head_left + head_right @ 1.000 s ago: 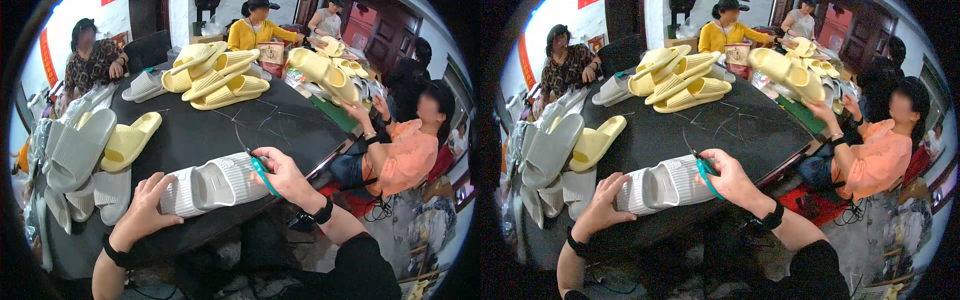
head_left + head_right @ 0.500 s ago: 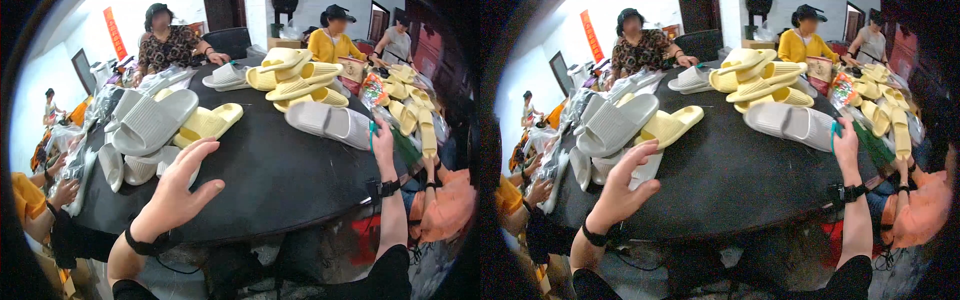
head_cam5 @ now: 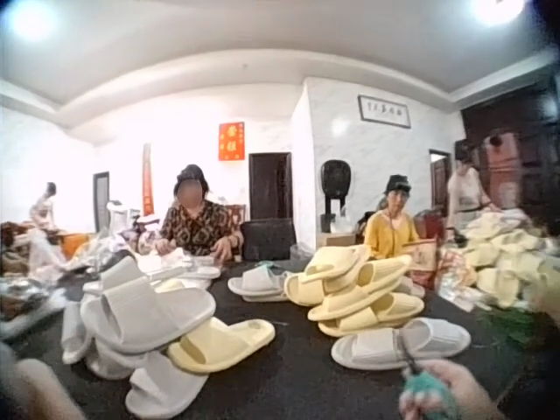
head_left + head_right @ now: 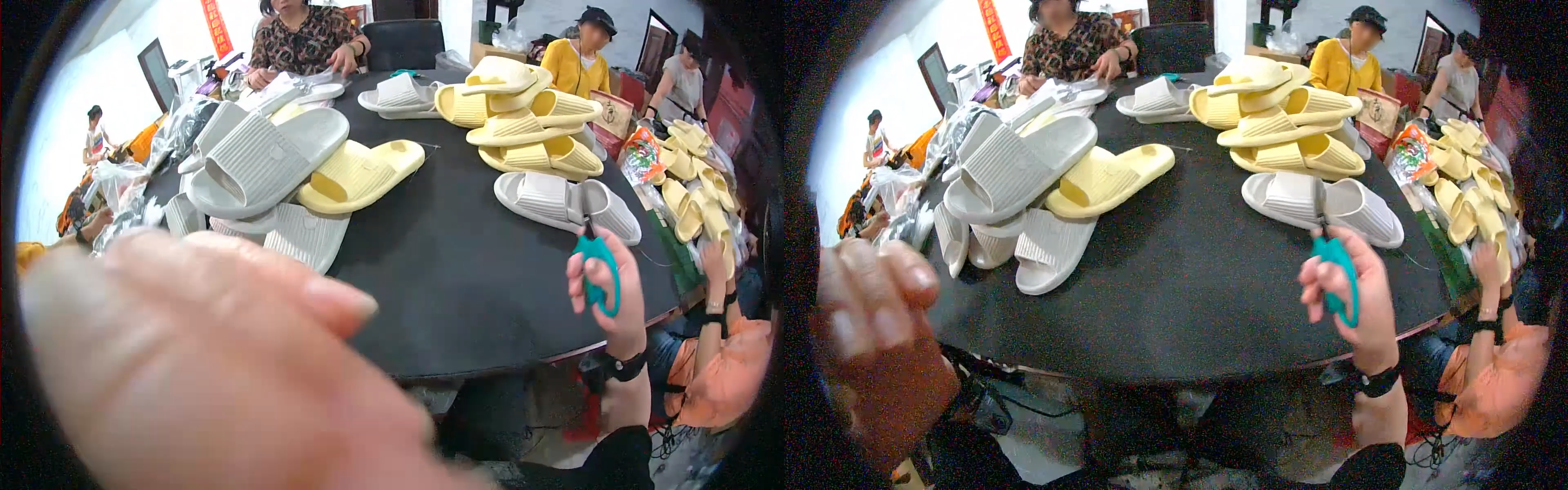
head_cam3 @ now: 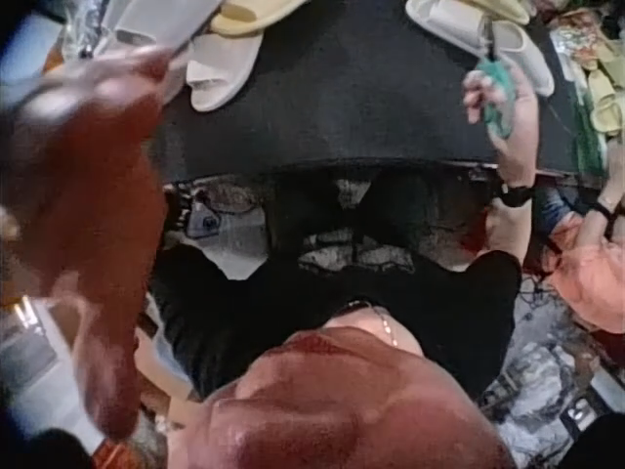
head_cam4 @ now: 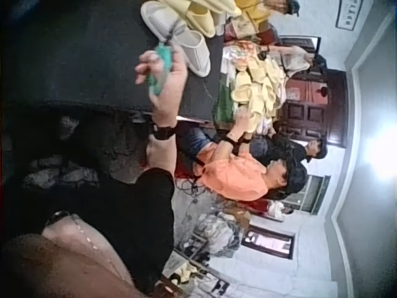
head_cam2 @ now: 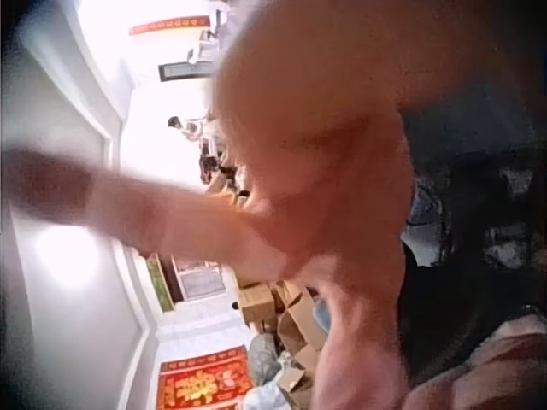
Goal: Trimming excess material and loose threads from manufactured sandals using scissors.
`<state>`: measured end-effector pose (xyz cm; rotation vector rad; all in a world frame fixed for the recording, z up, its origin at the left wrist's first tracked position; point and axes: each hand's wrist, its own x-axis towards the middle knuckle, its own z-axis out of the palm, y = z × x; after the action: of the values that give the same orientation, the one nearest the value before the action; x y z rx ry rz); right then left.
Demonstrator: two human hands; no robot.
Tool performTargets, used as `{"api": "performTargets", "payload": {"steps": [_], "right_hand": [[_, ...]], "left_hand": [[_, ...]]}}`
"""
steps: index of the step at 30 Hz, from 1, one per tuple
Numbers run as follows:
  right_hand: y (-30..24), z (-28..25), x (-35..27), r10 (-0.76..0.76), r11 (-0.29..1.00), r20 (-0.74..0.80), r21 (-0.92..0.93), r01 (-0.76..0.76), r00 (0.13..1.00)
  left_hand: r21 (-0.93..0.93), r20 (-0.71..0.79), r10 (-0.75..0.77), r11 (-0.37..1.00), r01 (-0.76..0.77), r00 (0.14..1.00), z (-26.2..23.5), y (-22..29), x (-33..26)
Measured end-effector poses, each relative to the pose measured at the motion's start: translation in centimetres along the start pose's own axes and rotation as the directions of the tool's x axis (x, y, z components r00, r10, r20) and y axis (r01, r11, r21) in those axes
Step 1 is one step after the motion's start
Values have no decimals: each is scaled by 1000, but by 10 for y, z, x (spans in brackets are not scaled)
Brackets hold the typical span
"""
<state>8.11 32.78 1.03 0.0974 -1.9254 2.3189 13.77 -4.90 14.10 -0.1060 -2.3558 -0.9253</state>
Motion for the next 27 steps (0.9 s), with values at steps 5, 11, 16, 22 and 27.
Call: {"api": "performTargets", "payload": {"steps": [5, 11, 16, 22, 27], "right_hand": [[-6, 44, -7, 229, 967, 270, 51, -251, 935], [2, 72, 18, 291, 934, 361, 92, -344, 886], [14, 98, 52, 226, 933, 342, 193, -303, 912], [64, 104, 88, 292, 847, 343, 341, -408, 893], [62, 94, 90, 300, 876, 333, 274, -396, 894]], "left_hand": [[-331, 169, 428, 873, -358, 888, -10, -3, 10], [-412, 106, 493, 812, -413, 863, -21, 1, 25], [-512, 159, 462, 794, -327, 873, -32, 14, 11], [-434, 94, 450, 821, -370, 888, -47, -22, 26], [-78, 39, 315, 947, -311, 948, -86, -51, 15]]}}
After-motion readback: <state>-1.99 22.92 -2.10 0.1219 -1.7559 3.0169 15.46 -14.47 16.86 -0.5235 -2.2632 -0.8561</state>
